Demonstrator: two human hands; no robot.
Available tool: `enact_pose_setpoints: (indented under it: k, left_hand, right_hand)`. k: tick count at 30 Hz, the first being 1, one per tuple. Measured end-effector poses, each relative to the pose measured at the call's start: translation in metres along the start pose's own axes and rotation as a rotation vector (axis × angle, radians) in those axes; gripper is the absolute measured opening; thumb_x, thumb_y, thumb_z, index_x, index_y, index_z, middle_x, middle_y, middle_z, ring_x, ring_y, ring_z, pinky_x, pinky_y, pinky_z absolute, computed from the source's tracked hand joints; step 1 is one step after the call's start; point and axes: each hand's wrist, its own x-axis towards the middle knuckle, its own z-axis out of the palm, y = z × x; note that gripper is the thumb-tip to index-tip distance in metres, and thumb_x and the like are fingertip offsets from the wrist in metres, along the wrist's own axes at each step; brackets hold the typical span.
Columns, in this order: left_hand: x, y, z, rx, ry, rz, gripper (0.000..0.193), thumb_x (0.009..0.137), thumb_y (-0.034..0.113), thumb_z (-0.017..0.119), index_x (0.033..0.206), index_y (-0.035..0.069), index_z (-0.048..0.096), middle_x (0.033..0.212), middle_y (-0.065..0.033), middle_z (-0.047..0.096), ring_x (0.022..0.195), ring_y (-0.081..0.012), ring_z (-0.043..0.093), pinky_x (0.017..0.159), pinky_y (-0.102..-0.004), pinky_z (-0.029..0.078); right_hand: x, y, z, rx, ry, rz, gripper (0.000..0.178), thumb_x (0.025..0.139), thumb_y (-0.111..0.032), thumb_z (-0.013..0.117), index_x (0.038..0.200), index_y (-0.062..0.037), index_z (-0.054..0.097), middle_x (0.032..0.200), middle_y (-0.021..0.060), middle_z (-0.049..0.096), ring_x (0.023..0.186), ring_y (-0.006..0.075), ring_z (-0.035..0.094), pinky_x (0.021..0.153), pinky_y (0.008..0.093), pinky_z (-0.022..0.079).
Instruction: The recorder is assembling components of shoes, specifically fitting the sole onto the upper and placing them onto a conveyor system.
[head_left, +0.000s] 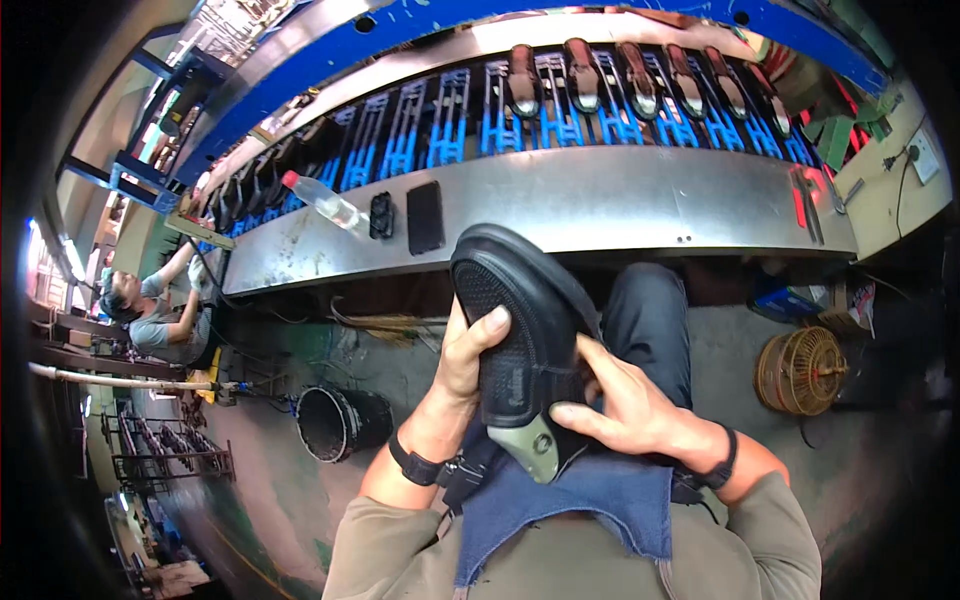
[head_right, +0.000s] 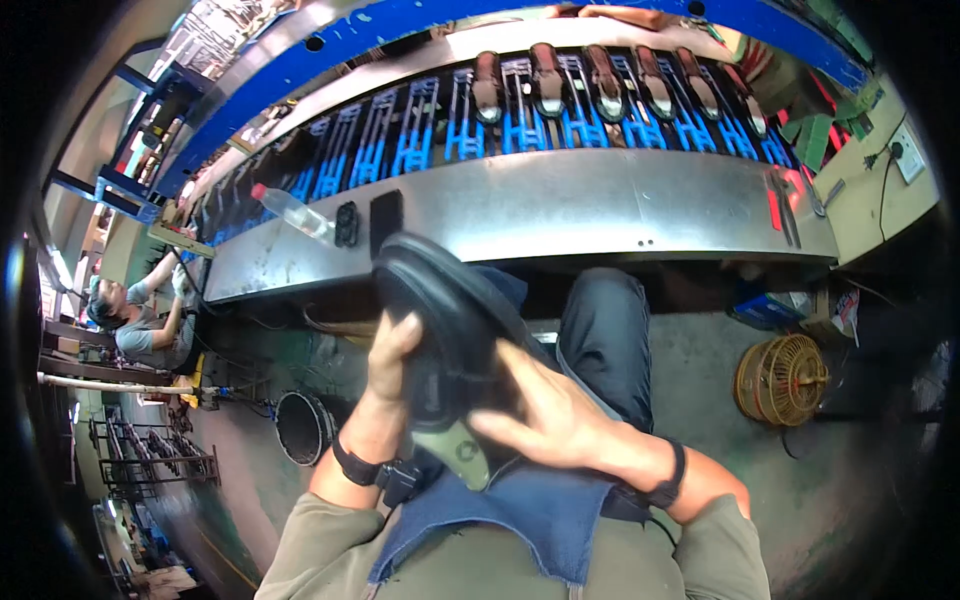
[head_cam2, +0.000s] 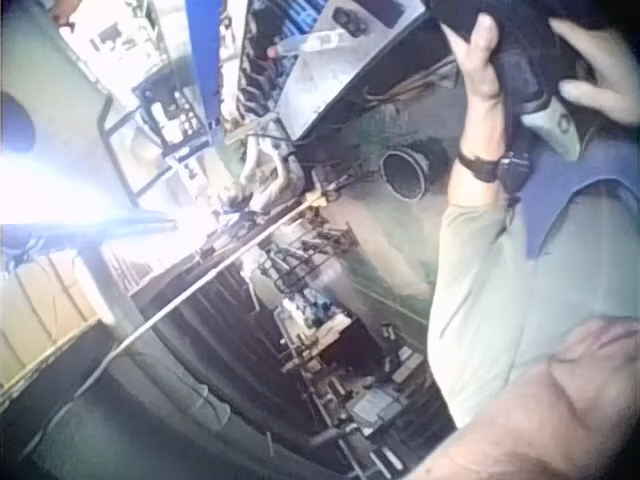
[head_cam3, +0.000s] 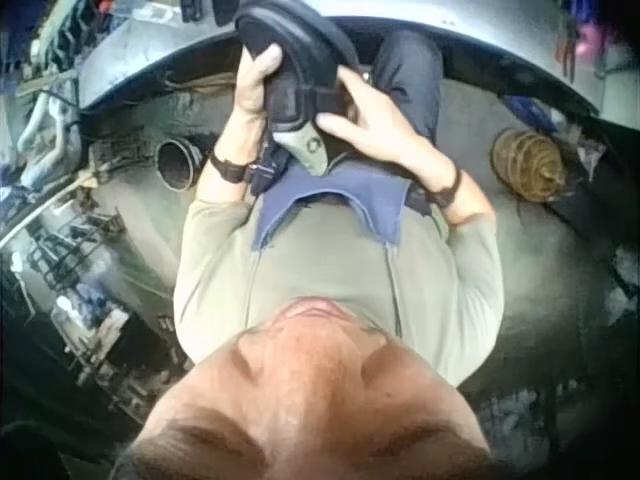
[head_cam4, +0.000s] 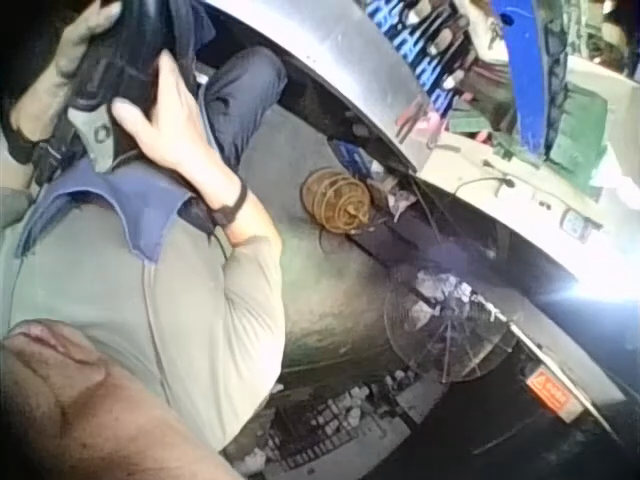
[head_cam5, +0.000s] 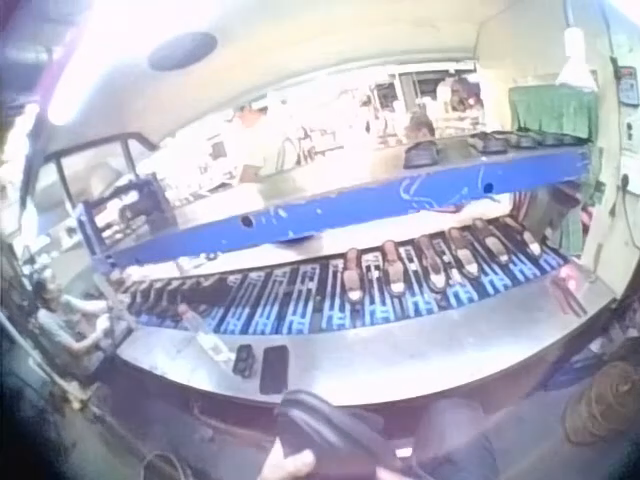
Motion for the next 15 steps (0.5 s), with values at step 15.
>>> enact_pose_setpoints:
  k: [15]
  left_hand:
    - [0.009,-0.008,0.012,0.495,-0.072,0.219,0.106,0.080,0.054,0.082,0.157,0.008,0.025,0.147,-0.0167,0.042,0.136,-0.0272,0.044,0.113,-0.0414,0.038]
  right_hand:
    - [0.055,-0.032,-0.061,-0.264,0.014,-0.326,0.073,0.088,-0.033,0.078,0.139,0.0036,0.040,0.058,0.0112,0.055,0.049,0.0280,0.061,0.048,0.0383,0.043]
